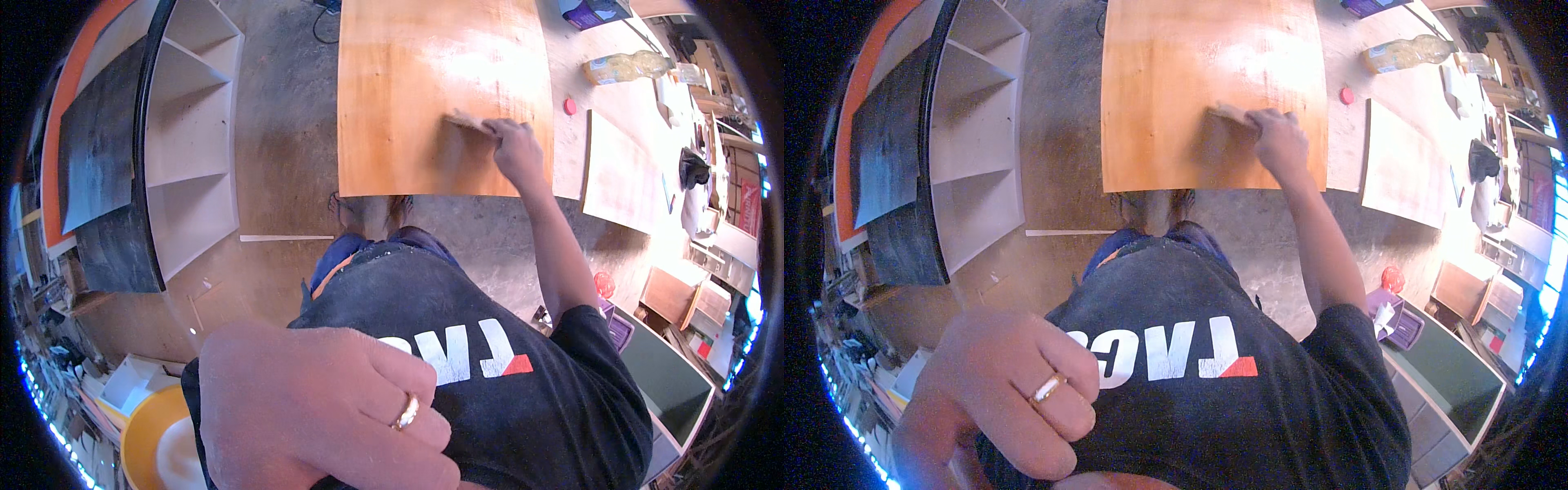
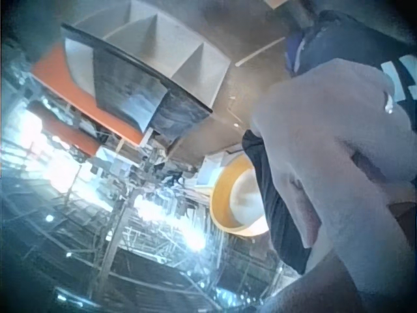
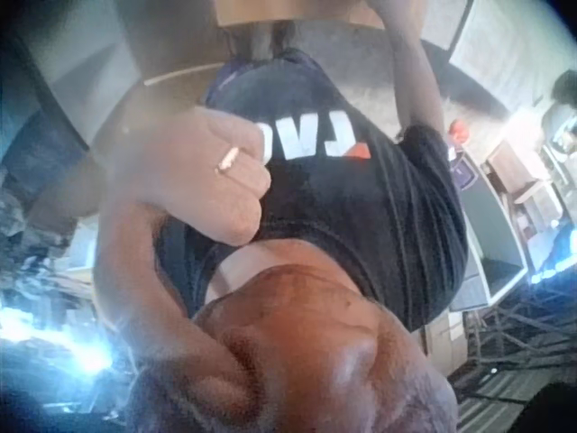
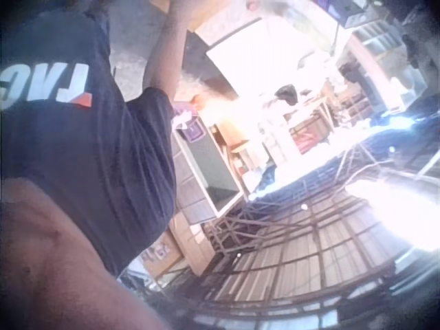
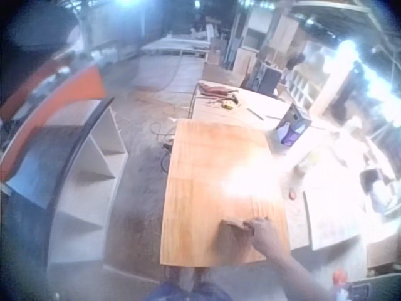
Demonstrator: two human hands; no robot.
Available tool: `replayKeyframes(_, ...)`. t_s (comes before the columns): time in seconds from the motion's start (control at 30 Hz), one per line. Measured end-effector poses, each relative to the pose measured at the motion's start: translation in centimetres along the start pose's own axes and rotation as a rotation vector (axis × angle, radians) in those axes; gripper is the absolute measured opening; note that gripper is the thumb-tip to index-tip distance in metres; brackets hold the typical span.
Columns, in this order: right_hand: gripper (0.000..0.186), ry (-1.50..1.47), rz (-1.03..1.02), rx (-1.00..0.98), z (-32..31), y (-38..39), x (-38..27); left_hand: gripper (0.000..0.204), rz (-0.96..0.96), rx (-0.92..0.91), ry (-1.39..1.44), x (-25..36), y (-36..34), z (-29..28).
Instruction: The person pours a liquid from a plastic bottle onto a wooden board and spreads it across the surface using a small block.
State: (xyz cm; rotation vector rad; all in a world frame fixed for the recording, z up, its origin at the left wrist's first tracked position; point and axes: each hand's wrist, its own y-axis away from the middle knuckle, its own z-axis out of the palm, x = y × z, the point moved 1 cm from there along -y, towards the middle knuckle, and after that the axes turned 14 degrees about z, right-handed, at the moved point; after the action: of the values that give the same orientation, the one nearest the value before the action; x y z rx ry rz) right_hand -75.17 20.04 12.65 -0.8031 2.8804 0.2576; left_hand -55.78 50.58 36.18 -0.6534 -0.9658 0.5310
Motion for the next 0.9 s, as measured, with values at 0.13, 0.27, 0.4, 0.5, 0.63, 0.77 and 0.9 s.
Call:
replayKeyframes(0.13, 0.028, 0.152, 0.058, 0.014, 1.5, -1.8, 0.7, 0.022, 0.064, 0.018, -0.019, 1.0, 0.2, -0.4)
replayKeyframes(0.27, 0.028, 0.165, 0.064, -0.194, 0.7, 2.3, -1.2, 0.017, 0.173, 0.061, -0.079, 2.6, -0.3, -1.1)
replayKeyframes(0.4, 0.031, 0.239, -0.006, -0.309, 0.1, 8.4, -1.0, 0.011, 0.357, -0.105, -0.003, 4.2, -0.5, -3.4)
replayKeyframes(0.5, 0.033, 0.222, 0.010, -0.539, -0.8, 10.2, -0.8, 0.007, 0.345, -0.064, -0.041, 5.1, 1.0, -3.3)
replayKeyframes(0.63, 0.033, -0.175, -0.016, -0.192, -0.6, 6.9, -3.6, 0.008, -0.062, 0.671, -0.377, 7.8, -1.4, 2.6)
replayKeyframes(0.77, 0.030, -0.023, -0.167, 0.070, 2.0, 4.2, -8.4, 0.011, 0.132, 0.783, -0.436, 8.1, 0.8, 4.0)
replayKeyframes(0.9, 0.031, 0.032, -0.147, 0.000, 1.1, 1.8, -9.2, 0.015, 0.205, 0.089, -0.208, 7.4, 4.7, -4.6)
